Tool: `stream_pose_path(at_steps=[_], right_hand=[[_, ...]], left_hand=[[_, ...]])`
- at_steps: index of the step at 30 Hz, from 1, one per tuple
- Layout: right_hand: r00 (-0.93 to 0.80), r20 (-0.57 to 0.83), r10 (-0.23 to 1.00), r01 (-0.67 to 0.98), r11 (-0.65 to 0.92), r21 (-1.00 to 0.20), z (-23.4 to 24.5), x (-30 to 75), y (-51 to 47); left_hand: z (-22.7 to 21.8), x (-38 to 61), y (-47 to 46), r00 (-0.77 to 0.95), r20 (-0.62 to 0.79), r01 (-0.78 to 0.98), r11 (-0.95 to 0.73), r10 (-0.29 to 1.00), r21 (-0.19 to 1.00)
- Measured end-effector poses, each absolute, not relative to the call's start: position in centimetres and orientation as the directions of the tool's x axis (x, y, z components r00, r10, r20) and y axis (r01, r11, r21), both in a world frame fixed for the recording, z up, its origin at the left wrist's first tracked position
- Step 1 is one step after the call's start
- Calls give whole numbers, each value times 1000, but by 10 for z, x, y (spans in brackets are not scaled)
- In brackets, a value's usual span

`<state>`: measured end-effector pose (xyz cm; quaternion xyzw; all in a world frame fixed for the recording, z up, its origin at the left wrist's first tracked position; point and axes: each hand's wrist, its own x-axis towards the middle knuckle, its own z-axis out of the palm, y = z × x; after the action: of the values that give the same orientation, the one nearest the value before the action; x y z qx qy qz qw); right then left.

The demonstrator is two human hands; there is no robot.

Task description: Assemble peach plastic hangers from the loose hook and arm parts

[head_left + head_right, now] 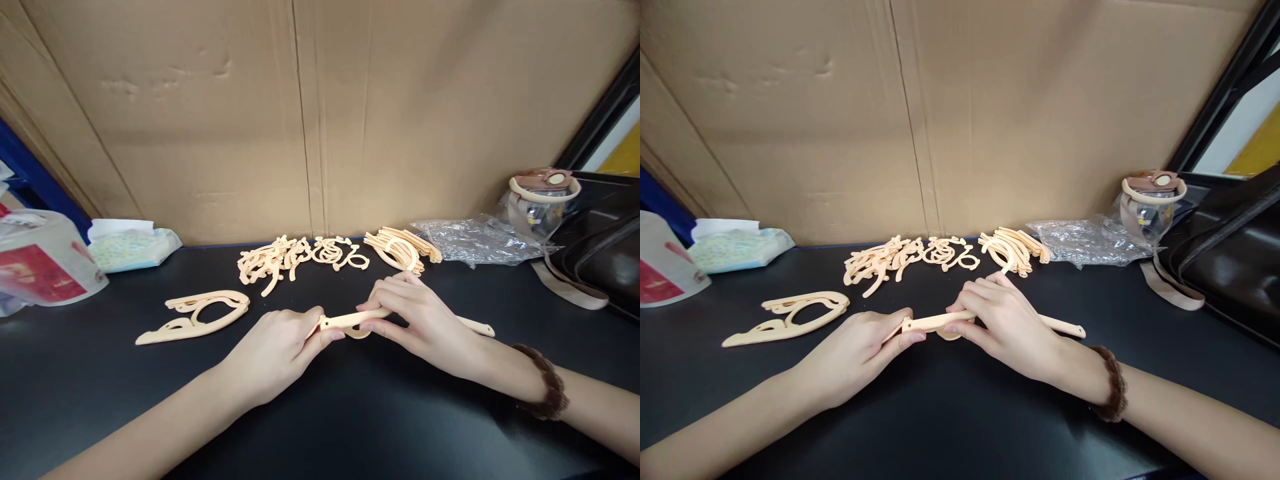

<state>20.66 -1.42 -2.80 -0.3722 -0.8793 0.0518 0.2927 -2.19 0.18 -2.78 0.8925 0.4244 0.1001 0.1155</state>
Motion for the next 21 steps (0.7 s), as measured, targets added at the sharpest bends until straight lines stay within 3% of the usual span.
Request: stream_pose_path(at_steps=[9, 16, 21], right_hand=[[-551, 436, 712, 618, 699, -361, -27, 203, -16], [-618, 397, 678, 618, 731, -288, -28, 204, -14], [-588, 428, 686, 627, 721, -295, -31, 203, -12]], left_hand=[[-35, -26, 2, 696, 192, 685, -720, 692, 111], [-34, -25, -1, 727, 318, 656, -753, 609, -57], [-29, -21, -2, 669, 361, 706, -707, 649, -36]])
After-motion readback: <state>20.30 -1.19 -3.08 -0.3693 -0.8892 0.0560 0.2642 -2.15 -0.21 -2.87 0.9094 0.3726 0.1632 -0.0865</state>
